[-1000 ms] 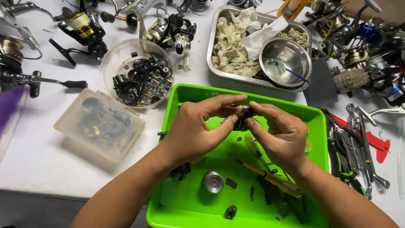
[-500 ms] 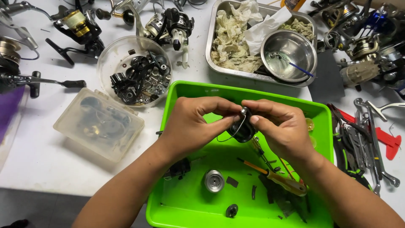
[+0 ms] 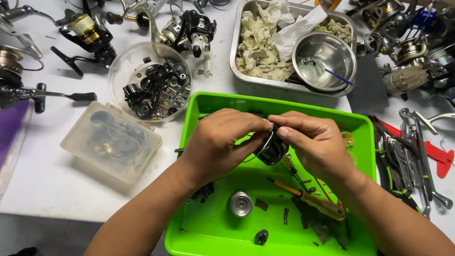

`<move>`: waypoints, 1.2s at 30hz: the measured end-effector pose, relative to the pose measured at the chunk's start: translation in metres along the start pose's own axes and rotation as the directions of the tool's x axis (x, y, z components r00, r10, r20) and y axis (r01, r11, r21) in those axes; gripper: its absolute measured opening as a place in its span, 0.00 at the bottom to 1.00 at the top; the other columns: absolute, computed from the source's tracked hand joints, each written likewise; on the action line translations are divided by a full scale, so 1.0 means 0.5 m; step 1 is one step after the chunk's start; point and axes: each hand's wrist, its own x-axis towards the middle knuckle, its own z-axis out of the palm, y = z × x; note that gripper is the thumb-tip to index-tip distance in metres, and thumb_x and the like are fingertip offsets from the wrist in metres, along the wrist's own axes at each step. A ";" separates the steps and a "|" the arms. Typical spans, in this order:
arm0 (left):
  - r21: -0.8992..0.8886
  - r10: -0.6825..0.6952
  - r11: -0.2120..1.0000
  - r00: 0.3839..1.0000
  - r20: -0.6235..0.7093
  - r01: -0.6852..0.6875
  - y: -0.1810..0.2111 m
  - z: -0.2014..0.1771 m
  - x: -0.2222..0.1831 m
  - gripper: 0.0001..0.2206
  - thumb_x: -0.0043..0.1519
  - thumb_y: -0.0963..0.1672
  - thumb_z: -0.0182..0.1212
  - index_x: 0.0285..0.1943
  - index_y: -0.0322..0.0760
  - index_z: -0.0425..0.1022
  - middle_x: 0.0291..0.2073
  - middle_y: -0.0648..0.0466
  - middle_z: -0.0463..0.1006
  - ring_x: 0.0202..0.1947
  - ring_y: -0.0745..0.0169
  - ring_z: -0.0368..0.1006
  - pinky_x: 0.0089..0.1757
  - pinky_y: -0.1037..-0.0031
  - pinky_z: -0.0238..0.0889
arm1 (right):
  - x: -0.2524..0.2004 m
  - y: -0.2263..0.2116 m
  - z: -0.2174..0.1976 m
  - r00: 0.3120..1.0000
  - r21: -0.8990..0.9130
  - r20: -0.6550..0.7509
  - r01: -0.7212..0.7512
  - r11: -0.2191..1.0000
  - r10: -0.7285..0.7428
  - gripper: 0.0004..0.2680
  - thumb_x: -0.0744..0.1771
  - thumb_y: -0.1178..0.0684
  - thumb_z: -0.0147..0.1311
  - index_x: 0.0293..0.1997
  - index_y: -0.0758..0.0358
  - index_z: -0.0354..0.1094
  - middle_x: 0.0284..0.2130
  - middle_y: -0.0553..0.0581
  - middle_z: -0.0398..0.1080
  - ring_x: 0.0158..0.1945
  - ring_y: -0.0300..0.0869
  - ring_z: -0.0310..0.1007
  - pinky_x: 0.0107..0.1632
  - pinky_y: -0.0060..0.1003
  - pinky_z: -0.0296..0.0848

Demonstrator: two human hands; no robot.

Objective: The person is repairing and assembling various components of a fishing reel on a workbench, handling small gears, bearings, and the bail arm.

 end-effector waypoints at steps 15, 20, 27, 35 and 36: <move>-0.120 0.002 0.993 1.000 0.021 0.000 -0.008 0.003 -0.005 0.05 0.64 0.36 0.65 0.46 0.33 0.77 0.42 0.48 0.84 0.45 0.51 0.83 0.48 0.65 0.74 | 0.001 -0.022 0.009 0.997 -0.233 -0.057 0.035 0.972 -0.050 0.07 0.65 0.62 0.60 0.45 0.70 0.77 0.41 0.60 0.79 0.45 0.41 0.77 0.50 0.30 0.73; -0.105 -0.007 0.994 1.000 0.028 0.010 -0.001 0.001 -0.001 0.07 0.63 0.35 0.67 0.47 0.34 0.77 0.43 0.49 0.84 0.45 0.51 0.83 0.48 0.65 0.74 | -0.006 -0.025 0.006 0.994 -0.299 -0.017 0.101 0.949 -0.111 0.07 0.65 0.61 0.60 0.45 0.69 0.77 0.41 0.60 0.79 0.45 0.40 0.77 0.50 0.29 0.74; -0.035 0.076 0.997 0.995 0.067 -0.074 0.000 -0.009 0.008 0.12 0.66 0.38 0.66 0.57 0.30 0.75 0.46 0.45 0.82 0.42 0.48 0.80 0.47 0.63 0.72 | -0.019 -0.047 0.021 0.993 -0.227 -0.055 0.090 0.970 -0.105 0.15 0.63 0.62 0.63 0.55 0.63 0.65 0.39 0.61 0.79 0.47 0.41 0.81 0.50 0.33 0.81; 0.006 0.280 0.960 0.956 0.084 -0.281 0.003 -0.016 0.020 0.05 0.66 0.37 0.63 0.48 0.26 0.77 0.42 0.44 0.81 0.38 0.44 0.77 0.45 0.61 0.75 | -0.030 -0.043 0.008 0.967 -0.226 0.110 0.250 0.942 -0.230 0.18 0.64 0.65 0.62 0.58 0.66 0.59 0.40 0.64 0.77 0.47 0.42 0.80 0.51 0.30 0.78; 0.019 0.309 0.950 0.948 0.080 -0.311 0.004 -0.017 0.020 0.06 0.66 0.37 0.63 0.49 0.25 0.77 0.42 0.43 0.81 0.38 0.44 0.78 0.44 0.60 0.75 | -0.031 -0.043 0.007 0.958 -0.232 0.135 0.278 0.932 -0.252 0.18 0.64 0.65 0.62 0.59 0.67 0.60 0.41 0.63 0.76 0.47 0.41 0.79 0.53 0.30 0.78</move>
